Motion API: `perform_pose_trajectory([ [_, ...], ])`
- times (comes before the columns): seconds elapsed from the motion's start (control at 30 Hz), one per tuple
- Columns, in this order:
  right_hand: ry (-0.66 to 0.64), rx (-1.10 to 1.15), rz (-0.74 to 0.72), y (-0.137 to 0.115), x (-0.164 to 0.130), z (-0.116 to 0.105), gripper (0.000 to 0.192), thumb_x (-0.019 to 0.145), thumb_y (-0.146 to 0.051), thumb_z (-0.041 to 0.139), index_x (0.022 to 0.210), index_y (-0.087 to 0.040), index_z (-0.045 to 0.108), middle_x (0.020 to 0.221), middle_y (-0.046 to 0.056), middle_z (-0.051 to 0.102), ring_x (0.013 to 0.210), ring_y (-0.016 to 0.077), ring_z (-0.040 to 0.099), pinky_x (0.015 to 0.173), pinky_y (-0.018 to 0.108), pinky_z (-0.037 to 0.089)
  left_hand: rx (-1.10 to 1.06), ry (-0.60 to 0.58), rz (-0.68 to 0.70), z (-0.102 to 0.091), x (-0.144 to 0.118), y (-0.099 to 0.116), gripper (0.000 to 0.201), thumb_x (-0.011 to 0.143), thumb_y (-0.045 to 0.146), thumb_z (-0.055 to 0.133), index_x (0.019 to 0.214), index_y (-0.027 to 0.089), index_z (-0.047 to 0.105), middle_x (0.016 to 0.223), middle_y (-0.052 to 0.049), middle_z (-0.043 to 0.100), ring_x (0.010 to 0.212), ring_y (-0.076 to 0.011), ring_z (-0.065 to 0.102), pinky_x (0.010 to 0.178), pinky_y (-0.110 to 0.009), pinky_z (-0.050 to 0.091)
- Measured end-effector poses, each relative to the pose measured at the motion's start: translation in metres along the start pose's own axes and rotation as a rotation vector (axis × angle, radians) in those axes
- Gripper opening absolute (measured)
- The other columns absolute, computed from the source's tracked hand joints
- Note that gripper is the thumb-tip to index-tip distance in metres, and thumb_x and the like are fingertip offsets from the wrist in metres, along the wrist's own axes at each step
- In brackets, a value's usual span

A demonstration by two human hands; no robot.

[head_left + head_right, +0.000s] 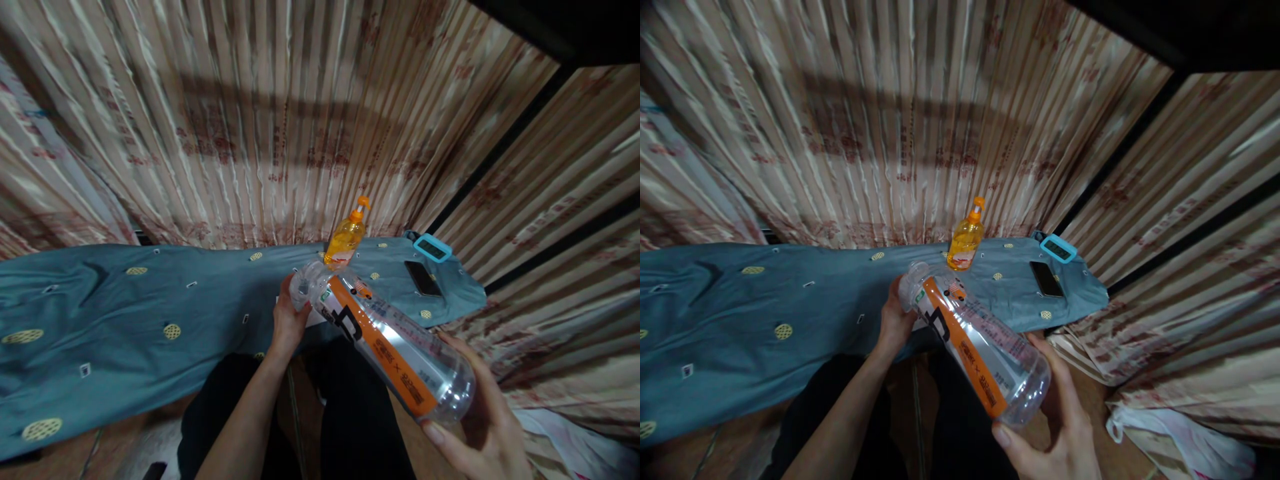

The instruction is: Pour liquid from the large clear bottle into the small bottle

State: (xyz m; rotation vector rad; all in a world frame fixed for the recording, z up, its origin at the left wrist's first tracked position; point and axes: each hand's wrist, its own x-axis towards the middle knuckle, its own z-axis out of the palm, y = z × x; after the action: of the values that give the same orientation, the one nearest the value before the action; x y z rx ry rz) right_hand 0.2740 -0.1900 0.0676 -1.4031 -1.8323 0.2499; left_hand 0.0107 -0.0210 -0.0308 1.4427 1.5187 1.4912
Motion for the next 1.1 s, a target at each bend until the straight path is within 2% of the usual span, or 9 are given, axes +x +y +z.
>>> perform_pose_trajectory([
  [0.17,0.011,0.035,0.017,-0.004,0.001,0.003,0.081,0.091,-0.046,0.078,0.160,-0.038,0.037,0.153,-0.006,0.060,0.134,0.0138,0.066,0.108,0.010,0.047,0.007,-0.010,-0.026,0.000,0.001,0.002,0.069,0.072,0.025,0.068,0.138,0.019,0.051,0.128,-0.011,0.073,0.118,-0.0317,0.071,0.104,-0.045,0.055],
  [0.37,0.173,0.280,0.287,-0.029,0.002,0.016,0.068,0.087,-0.063,0.076,0.147,-0.042,0.052,0.142,-0.009,0.067,0.127,0.0104,0.069,0.107,0.008,0.046,0.031,-0.021,-0.043,-0.002,0.000,0.006,0.069,0.072,0.020,0.068,0.139,0.020,0.050,0.129,-0.011,0.073,0.118,-0.0310,0.071,0.103,-0.044,0.055],
  [0.47,0.179,0.305,0.302,-0.037,0.005,0.021,0.068,0.085,-0.066,0.076,0.145,-0.042,0.053,0.140,-0.009,0.067,0.125,0.0096,0.069,0.106,0.007,0.046,0.029,-0.035,-0.070,-0.004,0.000,0.010,0.070,0.072,0.021,0.068,0.140,0.019,0.050,0.124,-0.011,0.075,0.114,-0.0309,0.073,0.101,-0.044,0.056],
  [0.63,0.165,0.304,0.322,-0.027,0.006,0.016,0.070,0.085,-0.067,0.075,0.146,-0.041,0.052,0.139,-0.007,0.070,0.121,0.0111,0.072,0.104,0.009,0.049,0.041,-0.039,-0.114,-0.007,0.000,0.016,0.071,0.072,0.025,0.070,0.140,0.019,0.050,0.121,-0.012,0.076,0.111,-0.0320,0.074,0.099,-0.044,0.057],
  [0.7,0.109,0.306,0.272,-0.019,0.004,0.014,0.070,0.087,-0.059,0.077,0.149,-0.041,0.049,0.139,-0.006,0.071,0.120,0.0143,0.074,0.101,0.013,0.054,0.037,-0.041,-0.111,-0.008,0.000,0.018,0.070,0.072,0.025,0.070,0.139,0.020,0.051,0.122,-0.011,0.076,0.112,-0.0316,0.073,0.099,-0.043,0.057],
  [0.77,-0.001,0.302,0.173,-0.013,0.003,0.013,0.076,0.086,-0.047,0.082,0.152,-0.042,0.046,0.138,-0.004,0.072,0.117,0.0171,0.076,0.095,0.015,0.059,0.025,-0.037,-0.104,-0.009,0.000,0.019,0.069,0.072,0.024,0.070,0.139,0.021,0.051,0.123,-0.010,0.076,0.113,-0.0310,0.074,0.100,-0.042,0.057],
  [0.83,0.094,0.326,0.255,-0.011,0.003,0.015,0.073,0.087,-0.053,0.079,0.151,-0.037,0.048,0.143,-0.001,0.070,0.123,0.0208,0.074,0.100,0.019,0.058,0.018,-0.027,-0.097,-0.009,-0.001,0.019,0.070,0.071,0.023,0.070,0.139,0.020,0.051,0.122,-0.010,0.076,0.112,-0.0309,0.074,0.100,-0.042,0.058],
  [0.93,0.130,0.328,0.308,-0.012,0.003,0.019,0.074,0.084,-0.064,0.077,0.146,-0.032,0.052,0.145,0.003,0.068,0.130,0.0248,0.070,0.106,0.023,0.056,0.019,-0.014,-0.086,-0.009,-0.002,0.017,0.072,0.070,0.021,0.070,0.139,0.019,0.051,0.121,-0.010,0.076,0.110,-0.0310,0.075,0.099,-0.043,0.059],
  [1.1,0.122,0.398,0.347,-0.011,0.003,0.020,0.079,0.081,-0.067,0.080,0.147,-0.035,0.051,0.142,-0.001,0.070,0.127,0.0173,0.071,0.105,0.013,0.051,0.011,0.005,-0.083,-0.008,-0.004,0.014,0.073,0.068,0.017,0.069,0.139,0.020,0.053,0.121,-0.009,0.076,0.109,-0.0292,0.075,0.099,-0.041,0.059],
])
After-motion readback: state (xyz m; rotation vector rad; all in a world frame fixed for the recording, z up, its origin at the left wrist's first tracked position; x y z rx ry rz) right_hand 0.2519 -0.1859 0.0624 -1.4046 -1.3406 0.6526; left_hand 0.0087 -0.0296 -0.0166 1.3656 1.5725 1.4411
